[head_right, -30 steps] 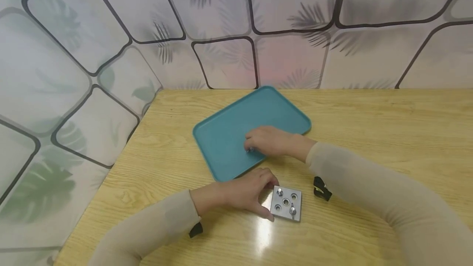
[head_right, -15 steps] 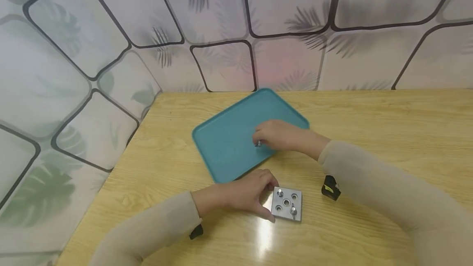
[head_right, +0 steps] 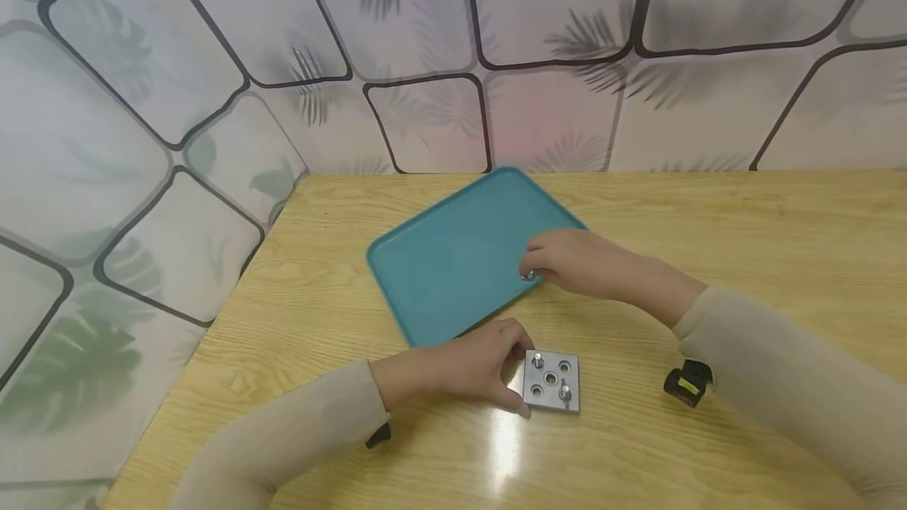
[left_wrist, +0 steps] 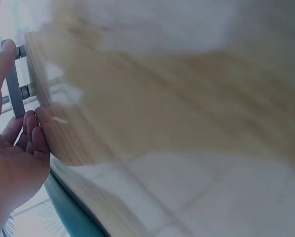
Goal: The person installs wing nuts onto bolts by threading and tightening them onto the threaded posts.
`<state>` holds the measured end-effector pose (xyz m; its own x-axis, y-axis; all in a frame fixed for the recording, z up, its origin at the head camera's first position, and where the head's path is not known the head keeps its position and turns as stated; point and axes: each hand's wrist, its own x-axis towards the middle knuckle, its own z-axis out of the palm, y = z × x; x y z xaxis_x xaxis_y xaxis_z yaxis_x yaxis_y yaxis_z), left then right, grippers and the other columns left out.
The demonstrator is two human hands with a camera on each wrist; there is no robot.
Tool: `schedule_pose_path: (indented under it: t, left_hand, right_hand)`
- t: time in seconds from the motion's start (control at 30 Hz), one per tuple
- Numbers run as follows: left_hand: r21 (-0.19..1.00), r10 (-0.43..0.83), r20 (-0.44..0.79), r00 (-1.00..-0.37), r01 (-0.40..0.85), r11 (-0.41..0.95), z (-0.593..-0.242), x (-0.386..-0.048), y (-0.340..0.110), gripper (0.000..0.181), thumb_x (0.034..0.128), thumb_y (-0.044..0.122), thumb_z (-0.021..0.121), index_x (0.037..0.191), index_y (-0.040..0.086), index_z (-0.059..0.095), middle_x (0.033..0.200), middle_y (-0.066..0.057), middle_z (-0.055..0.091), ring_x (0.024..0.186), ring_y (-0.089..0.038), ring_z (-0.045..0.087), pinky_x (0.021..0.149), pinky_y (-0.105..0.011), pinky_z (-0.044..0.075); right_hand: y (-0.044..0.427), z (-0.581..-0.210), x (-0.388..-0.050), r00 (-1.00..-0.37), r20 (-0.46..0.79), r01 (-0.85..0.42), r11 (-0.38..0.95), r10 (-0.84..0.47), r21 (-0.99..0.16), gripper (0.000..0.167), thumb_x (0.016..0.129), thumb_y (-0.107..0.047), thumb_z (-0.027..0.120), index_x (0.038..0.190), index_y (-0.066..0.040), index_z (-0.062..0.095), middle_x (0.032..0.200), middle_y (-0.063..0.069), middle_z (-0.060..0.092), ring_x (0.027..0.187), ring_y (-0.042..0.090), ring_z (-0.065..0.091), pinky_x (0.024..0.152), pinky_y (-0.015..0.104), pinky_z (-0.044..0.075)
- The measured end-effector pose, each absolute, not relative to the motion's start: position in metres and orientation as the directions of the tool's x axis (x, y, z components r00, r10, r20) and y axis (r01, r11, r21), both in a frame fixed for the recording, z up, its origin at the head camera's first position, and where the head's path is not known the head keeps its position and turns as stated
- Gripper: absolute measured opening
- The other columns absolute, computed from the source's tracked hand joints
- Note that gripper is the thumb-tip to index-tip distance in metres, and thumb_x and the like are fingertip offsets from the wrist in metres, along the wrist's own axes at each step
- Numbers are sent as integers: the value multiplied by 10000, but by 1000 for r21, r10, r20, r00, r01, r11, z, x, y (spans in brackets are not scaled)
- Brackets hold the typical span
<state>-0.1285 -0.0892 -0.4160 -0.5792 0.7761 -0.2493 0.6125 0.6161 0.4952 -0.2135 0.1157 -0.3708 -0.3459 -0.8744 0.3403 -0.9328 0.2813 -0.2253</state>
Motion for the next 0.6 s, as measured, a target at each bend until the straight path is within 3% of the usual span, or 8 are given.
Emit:
schedule_pose_path:
  t: [0.37, 0.47, 0.6]
  left_hand:
    - [583, 708, -259, -657, 479, 657, -419, -134, -84, 681, 665, 399, 852, 1150, 73, 502, 966, 59, 473, 873, -19, 457, 782, -88, 379]
    - [582, 708, -259, -658, 478, 657, -419, -135, -84, 686, 663, 399, 854, 1151, 70, 503, 968, 57, 476, 876, -22, 459, 784, -90, 379]
    - [583, 716, -258, -648, 487, 651, -419, -137, -83, 685, 668, 406, 848, 1153, 74, 495, 979, 59, 475, 887, -23, 461, 788, -90, 380]
  right_hand:
    - [140, -385, -183, -302, 405, -940, 200, -863, -275, 229, 794, 25, 700, 939, -152, 684, 850, -89, 595, 752, 36, 536, 642, 200, 467]
    - [144, -389, -176, -270, 448, -951, 164, -852, -262, 93, 937, -125, 592, 938, -154, 681, 843, -91, 586, 744, 31, 516, 654, 166, 444]
    - [144, -390, -167, -240, 486, -959, 129, -840, -250, 378, 1016, -289, 342, 935, -146, 682, 846, -88, 587, 740, 30, 511, 672, 142, 424]
